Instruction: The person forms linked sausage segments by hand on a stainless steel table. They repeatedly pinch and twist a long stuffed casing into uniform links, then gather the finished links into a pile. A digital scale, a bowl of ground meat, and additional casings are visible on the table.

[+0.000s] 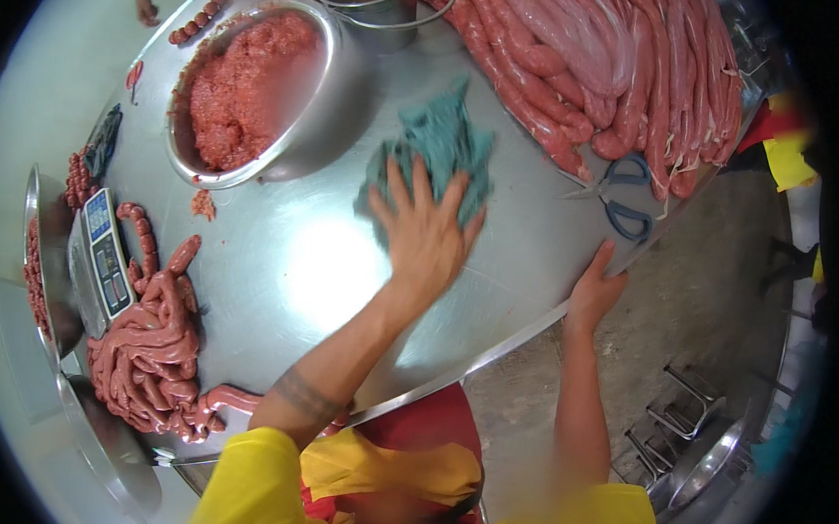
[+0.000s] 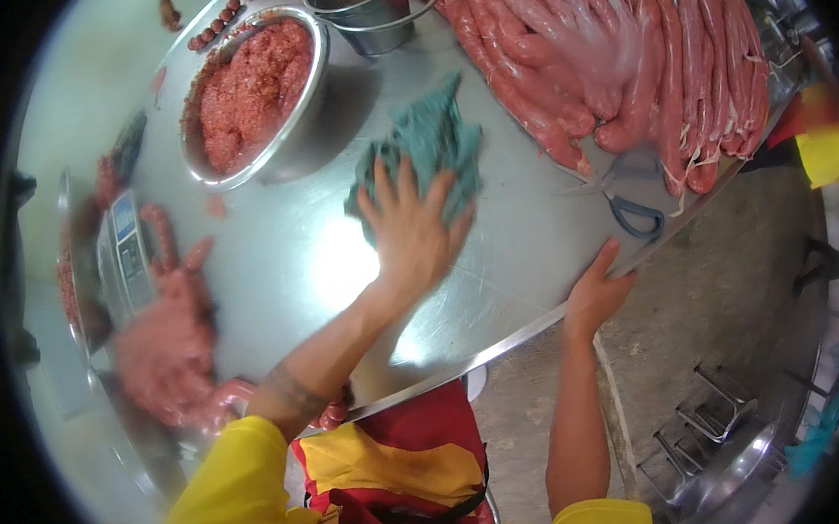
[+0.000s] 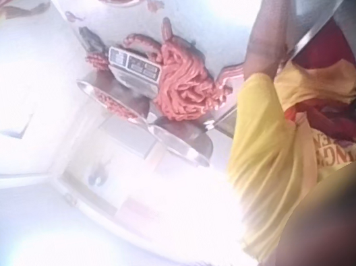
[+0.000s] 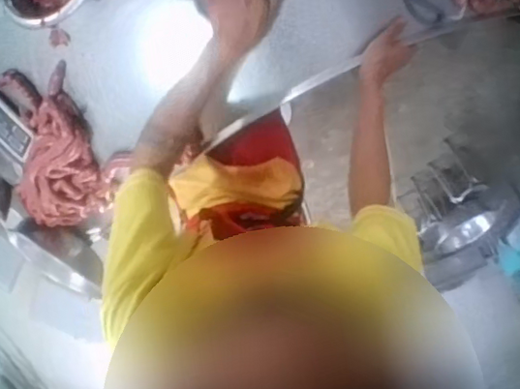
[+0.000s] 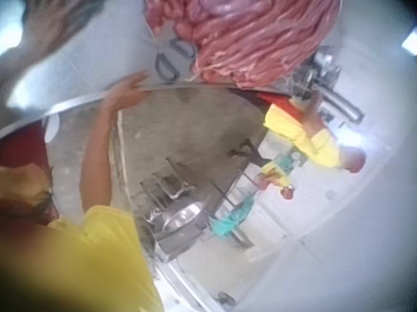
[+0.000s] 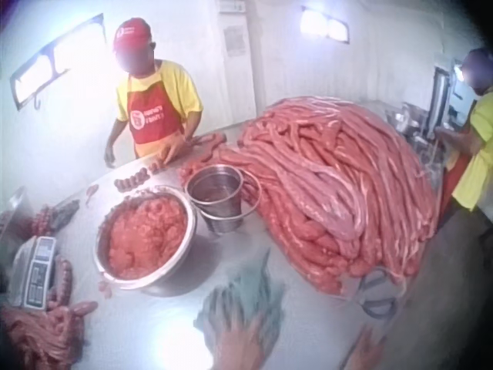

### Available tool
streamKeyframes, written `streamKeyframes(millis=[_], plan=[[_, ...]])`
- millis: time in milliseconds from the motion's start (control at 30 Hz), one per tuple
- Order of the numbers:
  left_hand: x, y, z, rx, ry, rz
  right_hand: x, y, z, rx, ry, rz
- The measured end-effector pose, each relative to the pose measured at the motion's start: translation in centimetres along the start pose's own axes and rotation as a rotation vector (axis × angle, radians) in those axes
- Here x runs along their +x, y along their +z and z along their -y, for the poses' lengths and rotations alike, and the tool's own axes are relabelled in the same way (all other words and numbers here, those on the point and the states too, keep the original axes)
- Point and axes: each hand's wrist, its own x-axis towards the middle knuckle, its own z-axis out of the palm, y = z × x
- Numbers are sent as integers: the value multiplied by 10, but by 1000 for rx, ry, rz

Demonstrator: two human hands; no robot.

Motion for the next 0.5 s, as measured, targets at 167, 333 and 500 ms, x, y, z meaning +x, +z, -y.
streamKeyframes(millis=[167, 333, 500], plan=[[136, 58, -8, 17, -170, -236, -2, 2, 2, -30, -64, -60], [191, 57, -11, -69, -313, -153, -1, -1, -1, -62, -13, -60], [132, -10, 51, -422, 56, 69, 3, 6, -1, -53, -28, 3]])
